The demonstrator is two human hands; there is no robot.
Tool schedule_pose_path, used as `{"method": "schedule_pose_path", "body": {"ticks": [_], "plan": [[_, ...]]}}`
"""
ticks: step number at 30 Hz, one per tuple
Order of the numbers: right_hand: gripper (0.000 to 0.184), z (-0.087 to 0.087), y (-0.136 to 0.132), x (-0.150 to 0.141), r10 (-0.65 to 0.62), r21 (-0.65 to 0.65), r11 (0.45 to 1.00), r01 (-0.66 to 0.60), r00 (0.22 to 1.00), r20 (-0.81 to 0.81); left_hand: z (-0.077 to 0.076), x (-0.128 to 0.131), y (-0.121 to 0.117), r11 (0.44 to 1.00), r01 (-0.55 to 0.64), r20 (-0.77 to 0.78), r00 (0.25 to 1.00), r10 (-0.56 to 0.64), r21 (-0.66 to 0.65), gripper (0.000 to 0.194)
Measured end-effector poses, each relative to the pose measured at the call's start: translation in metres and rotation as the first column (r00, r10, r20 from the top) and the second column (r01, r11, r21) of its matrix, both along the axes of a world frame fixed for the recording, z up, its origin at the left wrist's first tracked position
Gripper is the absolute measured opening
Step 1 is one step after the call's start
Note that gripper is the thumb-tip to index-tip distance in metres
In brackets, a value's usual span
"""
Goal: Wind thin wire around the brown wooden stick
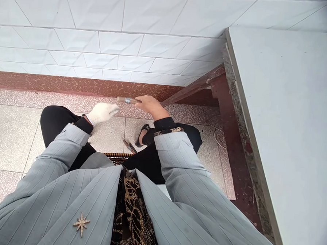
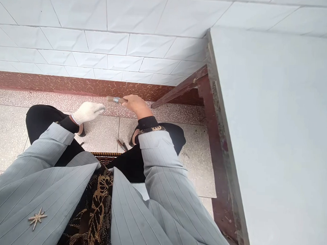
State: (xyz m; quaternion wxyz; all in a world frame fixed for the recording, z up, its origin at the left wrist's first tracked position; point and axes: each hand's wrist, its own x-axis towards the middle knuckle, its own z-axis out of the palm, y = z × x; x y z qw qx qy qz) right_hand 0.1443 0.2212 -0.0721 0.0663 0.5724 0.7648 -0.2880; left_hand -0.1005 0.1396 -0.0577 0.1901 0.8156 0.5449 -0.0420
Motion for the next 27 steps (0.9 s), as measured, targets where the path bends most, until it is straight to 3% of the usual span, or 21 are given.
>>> {"method": "schedule_pose_path", "body": {"ticks": [2,5,8,10,11,12,14,16,18,20,23,27], "plan": [[0.035,0.002,-0.001,-0.001,0.169,-0.168,0.974,-0.151,0.980,0.102,0.003,-0.001,-0.001,1.000,0.013,-0.054,0.998,-0.012,0.015,0.037],[0.035,0.000,-0.001,0.000,0.310,-0.452,0.849,-0.273,0.951,0.009,0.003,-0.004,0.002,1.000,0.003,-0.067,0.998,-0.002,0.023,0.037],[0.048,-0.002,0.000,0.004,0.292,-0.618,0.690,-0.377,0.926,-0.239,-0.003,-0.011,0.007,0.997,-0.065,0.018,0.998,0.064,0.029,0.034],[0.058,0.000,0.000,0.009,0.244,-0.622,0.610,-0.491,0.863,-0.442,-0.008,-0.015,0.010,0.990,-0.137,0.136,0.982,0.133,0.020,0.030],[0.061,0.003,-0.001,0.011,0.204,-0.588,0.597,-0.545,0.813,-0.546,-0.011,-0.017,0.011,0.986,-0.167,0.212,0.963,0.163,0.001,0.027],[0.062,0.005,-0.001,0.014,0.153,-0.537,0.608,-0.585,0.750,-0.643,-0.013,-0.017,0.011,0.981,-0.191,0.296,0.936,0.192,-0.032,0.025],[0.063,0.011,-0.003,0.017,0.022,-0.405,0.706,-0.581,0.590,-0.807,-0.015,-0.015,0.009,0.972,-0.190,0.467,0.853,0.232,-0.135,0.023],[0.066,0.015,-0.005,0.016,-0.102,-0.311,0.830,-0.463,0.423,-0.900,-0.014,-0.011,0.005,0.962,-0.127,0.609,0.752,0.252,-0.241,0.024],[0.070,0.017,-0.007,0.013,-0.209,-0.307,0.908,-0.286,0.325,-0.922,-0.011,-0.006,0.001,0.951,-0.063,0.688,0.675,0.265,-0.304,0.026],[0.071,0.018,-0.008,0.009,-0.317,-0.357,0.929,-0.093,0.295,-0.901,-0.008,-0.003,-0.002,0.943,-0.035,0.694,0.668,0.269,-0.332,0.025],[0.059,0.019,-0.006,0.005,-0.442,-0.417,0.897,0.147,0.274,-0.854,-0.006,-0.003,-0.003,0.940,-0.038,0.638,0.725,0.259,-0.339,0.025],[0.040,0.010,0.000,0.004,-0.505,-0.408,0.857,0.315,0.353,-0.788,-0.004,-0.004,-0.002,0.963,-0.018,0.592,0.786,0.180,-0.269,0.026]]}}
